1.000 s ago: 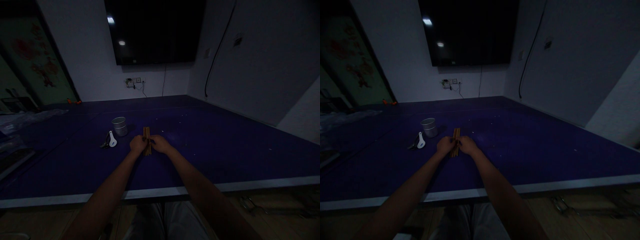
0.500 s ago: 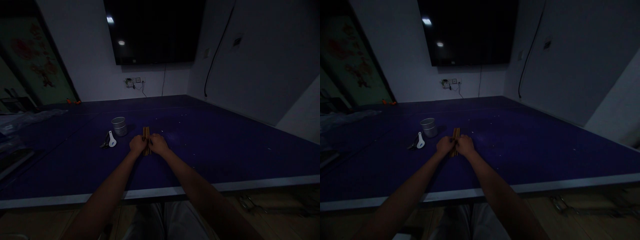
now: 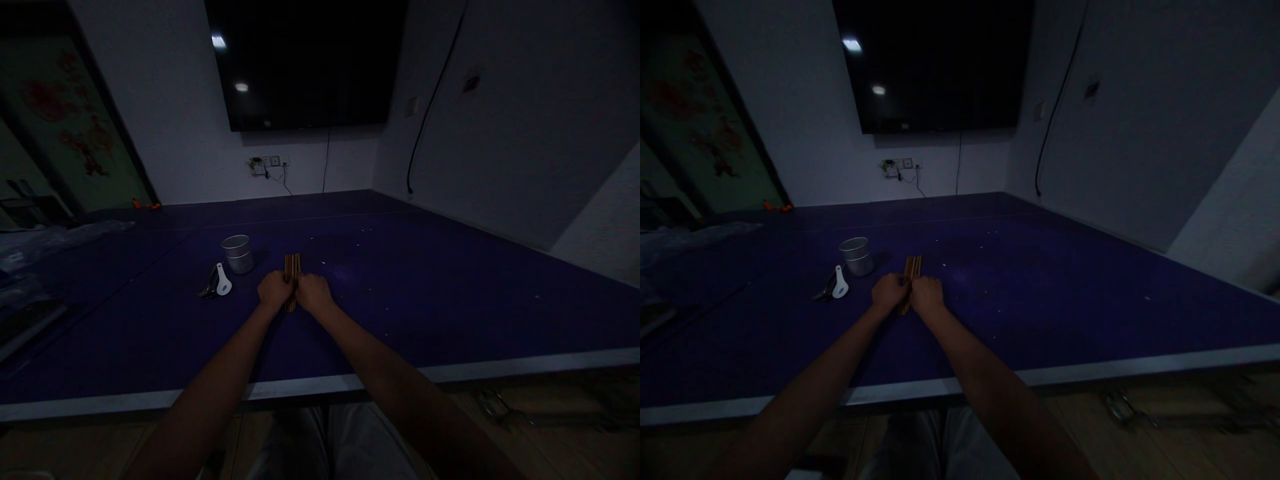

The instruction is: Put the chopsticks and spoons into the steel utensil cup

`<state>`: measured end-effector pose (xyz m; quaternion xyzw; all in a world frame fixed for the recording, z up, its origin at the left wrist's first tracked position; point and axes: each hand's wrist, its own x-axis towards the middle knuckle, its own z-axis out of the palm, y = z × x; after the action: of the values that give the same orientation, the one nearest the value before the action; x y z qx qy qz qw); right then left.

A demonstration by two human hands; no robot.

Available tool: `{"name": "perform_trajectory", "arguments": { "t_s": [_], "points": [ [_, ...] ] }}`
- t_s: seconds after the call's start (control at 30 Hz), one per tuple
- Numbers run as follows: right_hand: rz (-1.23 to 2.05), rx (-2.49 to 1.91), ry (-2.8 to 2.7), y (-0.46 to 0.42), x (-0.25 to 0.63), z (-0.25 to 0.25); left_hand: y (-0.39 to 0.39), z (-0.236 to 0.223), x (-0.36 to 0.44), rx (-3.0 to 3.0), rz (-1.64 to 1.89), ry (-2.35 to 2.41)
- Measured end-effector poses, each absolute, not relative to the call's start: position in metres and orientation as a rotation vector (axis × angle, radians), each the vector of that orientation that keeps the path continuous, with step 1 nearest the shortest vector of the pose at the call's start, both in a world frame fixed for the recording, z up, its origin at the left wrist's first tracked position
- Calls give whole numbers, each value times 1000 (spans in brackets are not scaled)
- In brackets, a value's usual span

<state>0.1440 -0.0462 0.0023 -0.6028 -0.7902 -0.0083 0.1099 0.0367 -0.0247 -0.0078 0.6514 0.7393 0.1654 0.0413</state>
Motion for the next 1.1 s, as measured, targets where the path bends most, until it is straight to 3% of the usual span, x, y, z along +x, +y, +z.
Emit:
{"name": "perform_trajectory", "arguments": {
  "t_s": [0.6, 1.1],
  "points": [
    [12, -1814, -2281, -41, 149, 0, -26, -7, 38, 1967, 496, 2287],
    [252, -1644, -2127, -29, 154, -2, -25, -9, 37, 1991, 503, 2281]
  ]
}}
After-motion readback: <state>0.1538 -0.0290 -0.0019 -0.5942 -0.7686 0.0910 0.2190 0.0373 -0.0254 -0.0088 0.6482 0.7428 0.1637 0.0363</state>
